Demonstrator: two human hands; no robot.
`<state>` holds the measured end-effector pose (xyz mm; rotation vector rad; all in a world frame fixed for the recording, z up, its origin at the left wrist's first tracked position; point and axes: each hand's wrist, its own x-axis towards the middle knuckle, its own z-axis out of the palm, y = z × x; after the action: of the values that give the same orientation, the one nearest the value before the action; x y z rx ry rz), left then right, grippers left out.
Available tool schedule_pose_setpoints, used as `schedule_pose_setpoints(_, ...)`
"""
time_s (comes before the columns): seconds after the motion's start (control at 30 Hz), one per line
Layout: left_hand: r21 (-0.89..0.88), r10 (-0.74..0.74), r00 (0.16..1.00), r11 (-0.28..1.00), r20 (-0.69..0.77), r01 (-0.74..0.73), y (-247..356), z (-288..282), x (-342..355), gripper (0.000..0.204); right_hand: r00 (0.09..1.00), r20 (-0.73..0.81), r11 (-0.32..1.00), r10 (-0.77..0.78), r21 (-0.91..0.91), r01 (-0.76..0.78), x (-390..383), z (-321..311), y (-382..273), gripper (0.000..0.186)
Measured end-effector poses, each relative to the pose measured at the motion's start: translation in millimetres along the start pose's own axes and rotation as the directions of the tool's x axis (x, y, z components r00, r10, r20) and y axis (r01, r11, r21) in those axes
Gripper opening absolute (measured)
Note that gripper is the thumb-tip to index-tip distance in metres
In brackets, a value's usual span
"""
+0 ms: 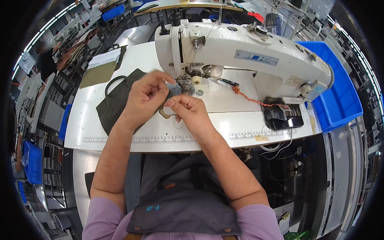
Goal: Sew the edges of a canvas bag using an industrial sewing machine.
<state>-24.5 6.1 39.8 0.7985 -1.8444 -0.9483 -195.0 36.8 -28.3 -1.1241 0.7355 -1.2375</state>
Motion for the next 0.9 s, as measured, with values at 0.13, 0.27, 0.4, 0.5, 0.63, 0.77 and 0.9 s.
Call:
schedule_pose_setpoints(0.13,0.67,0.32,0.943,0.681,0.089,-0.295,-10,-1,6,0.011,0.994,-0.113,0.999,0.001,0.034,0.003,3,0,2,0.016)
schedule_pose_setpoints(0.27,0.712,0.321,0.942,0.637,0.103,-0.295,-4,-14,24,0.011,0.958,-0.287,0.996,0.015,0.087,0.011,12,-1,3,0.017)
schedule_pose_setpoints(0.4,0.792,0.518,0.855,0.514,0.019,-0.33,-22,2,31,0.01,0.899,-0.429,0.987,-0.084,0.091,0.135,25,-5,10,0.014)
schedule_pose_setpoints(0.5,0.842,0.636,0.769,0.447,-0.062,-0.303,-36,19,30,0.014,0.867,-0.493,0.976,-0.07,0.146,0.162,34,-6,14,0.015)
schedule_pose_setpoints(0.63,0.853,0.671,0.733,0.444,-0.112,-0.275,-49,28,29,0.018,0.873,-0.487,0.937,-0.004,0.303,0.174,35,0,17,0.013)
schedule_pose_setpoints(0.77,0.877,0.685,0.717,0.417,-0.13,-0.239,-52,30,28,0.021,0.902,-0.427,0.865,0.069,0.475,0.159,39,16,26,0.006)
schedule_pose_setpoints(0.9,0.915,0.707,0.704,0.327,-0.071,-0.237,-53,29,25,0.022,0.891,-0.408,0.767,0.199,0.63,0.117,45,29,28,0.006)
